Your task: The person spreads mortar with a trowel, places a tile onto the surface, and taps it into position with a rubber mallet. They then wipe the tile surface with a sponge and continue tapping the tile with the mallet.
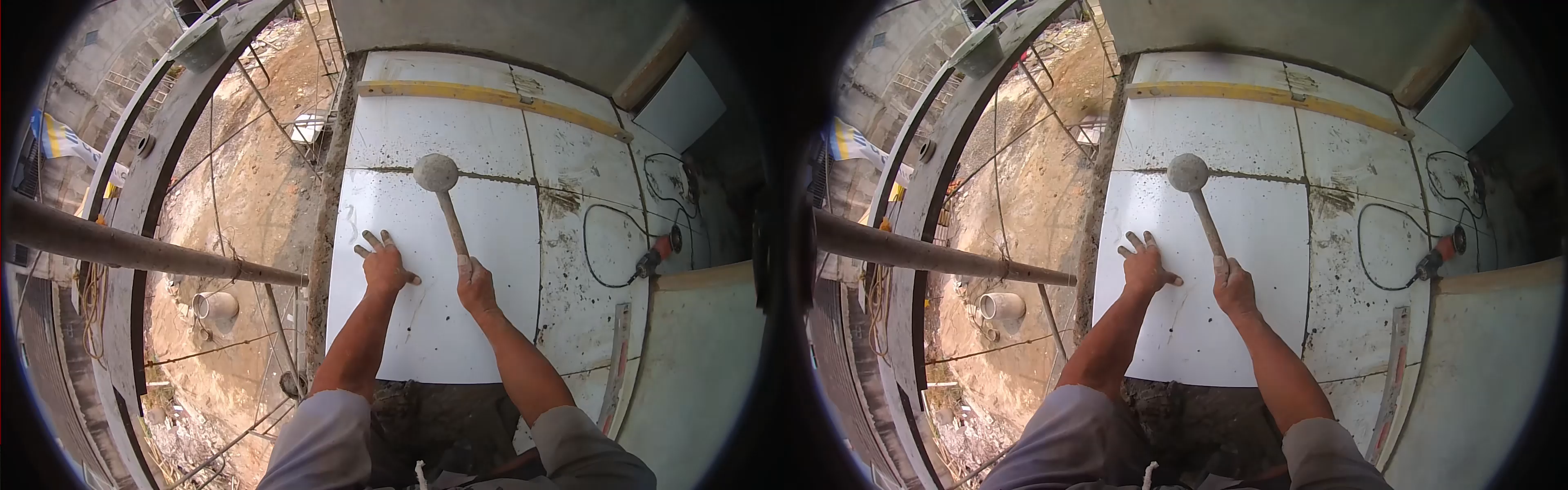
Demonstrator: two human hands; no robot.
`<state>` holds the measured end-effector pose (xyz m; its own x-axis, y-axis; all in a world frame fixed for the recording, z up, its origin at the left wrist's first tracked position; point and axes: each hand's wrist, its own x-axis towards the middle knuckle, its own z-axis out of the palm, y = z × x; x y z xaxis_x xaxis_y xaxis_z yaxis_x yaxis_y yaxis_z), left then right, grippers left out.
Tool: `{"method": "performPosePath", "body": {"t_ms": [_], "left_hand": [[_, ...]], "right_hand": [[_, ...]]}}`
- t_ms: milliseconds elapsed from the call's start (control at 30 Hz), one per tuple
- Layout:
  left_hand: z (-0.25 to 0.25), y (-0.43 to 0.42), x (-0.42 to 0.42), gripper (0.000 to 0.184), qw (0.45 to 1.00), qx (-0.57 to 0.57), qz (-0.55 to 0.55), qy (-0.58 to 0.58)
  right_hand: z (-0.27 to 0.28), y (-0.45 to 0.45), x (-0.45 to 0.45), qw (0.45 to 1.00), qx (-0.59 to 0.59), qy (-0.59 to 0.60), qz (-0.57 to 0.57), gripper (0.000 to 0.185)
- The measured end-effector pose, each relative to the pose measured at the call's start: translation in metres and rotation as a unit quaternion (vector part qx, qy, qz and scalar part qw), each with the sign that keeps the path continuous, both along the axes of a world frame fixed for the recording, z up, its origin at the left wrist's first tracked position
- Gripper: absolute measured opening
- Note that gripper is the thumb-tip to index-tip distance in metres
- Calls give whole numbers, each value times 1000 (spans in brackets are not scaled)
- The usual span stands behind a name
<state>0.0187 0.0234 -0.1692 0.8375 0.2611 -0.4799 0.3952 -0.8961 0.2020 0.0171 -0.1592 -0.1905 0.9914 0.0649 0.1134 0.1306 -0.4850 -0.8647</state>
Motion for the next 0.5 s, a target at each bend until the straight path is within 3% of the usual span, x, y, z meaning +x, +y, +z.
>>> {"method": "performPosePath", "body": {"t_ms": [67, 100, 167, 267, 333, 400, 433, 467, 500], "left_hand": [[0, -9, -5, 131, 1000, 14, -8, 12], [1, -7, 1, 131, 1000, 28, -13, 4], [0, -7, 2, 131, 1000, 19, -7, 11], [-4, -7, 0, 132, 999, 37, -23, 0], [-2, -6, -1, 132, 999, 36, -19, -7], [-2, -10, -3, 132, 999, 25, -20, -17], [-2, -10, -2, 132, 999, 34, -15, -15], [-3, -10, -3, 131, 999, 45, -12, -11], [-2, -13, -5, 131, 999, 42, -19, -12]], "right_hand": [[-28, -37, -22, 987, -133, 82, -26, 50], [-5, -45, -13, 986, -138, 74, -55, 50], [79, -47, -8, 979, 90, 176, -47, 51], [131, -70, -6, 964, 259, 41, -50, 54], [108, -92, -11, 962, 242, -58, -111, 54], [29, -122, -28, 961, 217, -89, -150, 53], [-31, -139, -49, 974, 71, 66, -204, 53], [-60, -151, -67, 939, -74, 222, -252, 53], [-32, -153, -73, 937, -76, 221, -259, 53]]}}
